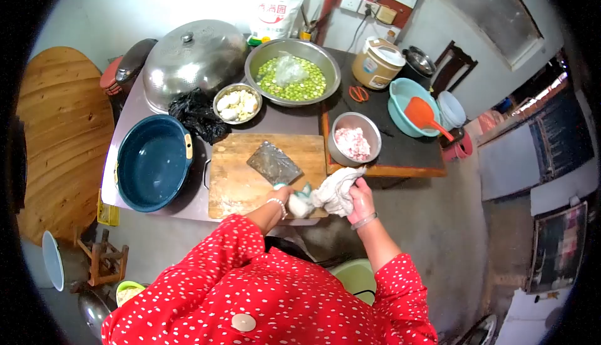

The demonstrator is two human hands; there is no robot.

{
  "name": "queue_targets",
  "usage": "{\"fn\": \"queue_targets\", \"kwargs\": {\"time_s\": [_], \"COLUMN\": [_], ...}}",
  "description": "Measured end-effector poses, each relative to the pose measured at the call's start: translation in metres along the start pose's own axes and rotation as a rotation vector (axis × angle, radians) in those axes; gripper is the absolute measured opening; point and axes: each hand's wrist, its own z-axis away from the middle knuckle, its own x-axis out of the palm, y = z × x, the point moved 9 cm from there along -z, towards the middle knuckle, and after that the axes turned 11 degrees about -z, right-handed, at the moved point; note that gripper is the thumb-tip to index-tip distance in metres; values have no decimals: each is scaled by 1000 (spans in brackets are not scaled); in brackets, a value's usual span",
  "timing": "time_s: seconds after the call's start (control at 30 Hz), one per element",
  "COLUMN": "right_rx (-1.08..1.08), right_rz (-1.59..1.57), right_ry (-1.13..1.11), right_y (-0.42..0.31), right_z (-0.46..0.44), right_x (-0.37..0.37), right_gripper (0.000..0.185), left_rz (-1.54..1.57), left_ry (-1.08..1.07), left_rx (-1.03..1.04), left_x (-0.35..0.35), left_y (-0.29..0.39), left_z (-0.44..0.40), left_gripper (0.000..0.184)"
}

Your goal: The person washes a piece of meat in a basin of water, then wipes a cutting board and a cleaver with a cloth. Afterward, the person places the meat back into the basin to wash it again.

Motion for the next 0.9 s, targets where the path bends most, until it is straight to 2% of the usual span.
{"fn": "queue_targets", "kwargs": {"time_s": [0.03, 0.1, 0.17, 0.2, 0.3, 0.33, 0.37, 0.4, 0.43, 0.5, 0.6, 0.7, 0.9], "right_rx": [11, 9, -14, -37, -80, -64, -54, -76, -197, -678, -666, -521, -343], "right_rz": [19, 35, 57, 55, 130, 144, 364, 952, 1288, 1608, 1626, 1701, 1760], "right_ry": [8, 31, 47, 27, -48, -88, -152, -208, -336, -643, -654, -699, -461], "right_y": [2, 13, 30, 39, 90, 116, 153, 153, 160, 177, 185, 208, 213], "right_z": [-7, -31, -52, -58, -69, -70, -76, -55, -44, -17, -20, -37, -71], "right_x": [2, -1, 9, 25, 64, 72, 66, 96, 118, 149, 141, 128, 108], "right_gripper": [40, 39, 37, 38, 39, 35, 31, 28, 18, 17, 15, 13, 14], "left_rz": [-31, 173, -137, -113, -223, -290, -300, -377, -454, -415, -461, -470, -533], "left_ry": [17, -31, 50, 51, 194, 261, 270, 301, 330, 312, 312, 296, 246], "left_rx": [0, 102, 251, 327, 382, 395, 407, 404, 400, 425, 417, 402, 358], "left_x": [-18, -40, -79, -91, -114, -122, -122, -122, -122, -121, -121, -121, -126], "left_y": [0, -16, -29, -25, -49, -26, -18, -12, -9, -13, -8, -17, -13], "left_z": [7, 5, -10, 1, -22, 11, 23, 29, 31, 28, 41, 31, 34], "left_gripper": [38, 32, 31, 31, 32, 32, 35, 37, 39, 40, 40, 40, 40]}}
